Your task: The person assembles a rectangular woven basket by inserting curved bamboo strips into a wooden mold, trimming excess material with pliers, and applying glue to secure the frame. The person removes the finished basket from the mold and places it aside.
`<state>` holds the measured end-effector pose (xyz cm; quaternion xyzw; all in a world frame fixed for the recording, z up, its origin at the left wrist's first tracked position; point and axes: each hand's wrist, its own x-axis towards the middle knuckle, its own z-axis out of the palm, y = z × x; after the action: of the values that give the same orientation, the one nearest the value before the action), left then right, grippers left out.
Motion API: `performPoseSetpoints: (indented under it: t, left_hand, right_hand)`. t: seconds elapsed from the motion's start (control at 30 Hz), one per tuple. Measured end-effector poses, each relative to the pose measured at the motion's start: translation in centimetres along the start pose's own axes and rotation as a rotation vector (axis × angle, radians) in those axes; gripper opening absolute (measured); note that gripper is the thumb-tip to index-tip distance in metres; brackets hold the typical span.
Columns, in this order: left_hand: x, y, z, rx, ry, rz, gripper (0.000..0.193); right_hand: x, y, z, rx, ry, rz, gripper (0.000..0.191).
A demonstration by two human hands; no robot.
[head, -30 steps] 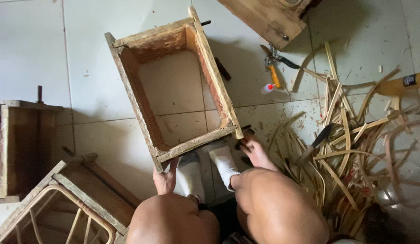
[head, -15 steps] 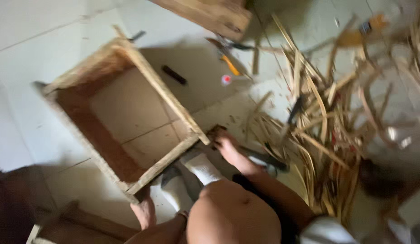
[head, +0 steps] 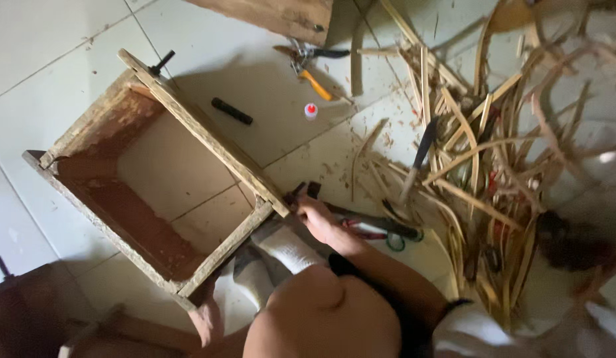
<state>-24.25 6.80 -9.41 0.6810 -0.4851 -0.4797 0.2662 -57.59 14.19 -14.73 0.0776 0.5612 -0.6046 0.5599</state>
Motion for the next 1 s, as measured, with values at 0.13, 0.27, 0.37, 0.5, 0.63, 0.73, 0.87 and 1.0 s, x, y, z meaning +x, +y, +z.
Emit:
performPoseSetpoints:
  t: [0.13, 0.27, 0.37, 0.5, 0.63, 0.73, 0.87, 1.0]
  left_hand:
    - [0.0, 0.5, -0.1, -0.01, 0.011, -0.007, 0.046]
    - [-0.2, 1.3, -0.4, 0.004, 0.001, -0.003, 0.046]
    - [-0.8, 2.0, -1.0, -0.016, 0.012, -0.004, 0.046]
    - [-1.0, 2.7, -1.1, -0.006, 0.004, -0.004, 0.045]
    - [-0.9, 2.2, -1.3, -0.022, 0.011, -0.005, 0.045]
    - [-0.4, 1.8, -0.8, -0.016, 0.005, -0.005, 0.045]
    - [0.1, 2.0, -0.2, -0.023, 0.004, -0.004, 0.044]
    - [0.5, 2.5, 0.2, -0.034, 0.003, 0.001, 0.044]
  right_hand:
    - [0.4, 0.5, 0.2, 0.16, 0.002, 0.01, 0.011]
    - [0.3, 0.2, 0.1, 0.108, -0.065, -0.065, 0.006]
    - [0.2, -0.1, 0.4, 0.164, -0.026, -0.008, 0.004]
    - [0.3, -0.7, 0.6, 0.245, -0.074, 0.002, 0.014]
    - [0.7, -1.5, 0.7, 0.164, -0.123, -0.032, 0.012]
    - [0.9, -1.8, 0.7, 0.211, -0.123, -0.028, 0.021]
    - [1.1, -1.6, 1.1, -0.108, -0.11, -0.14, 0.022]
    - [0.8, -1.5, 1.2, -0.062, -0.106, -0.146, 0.02]
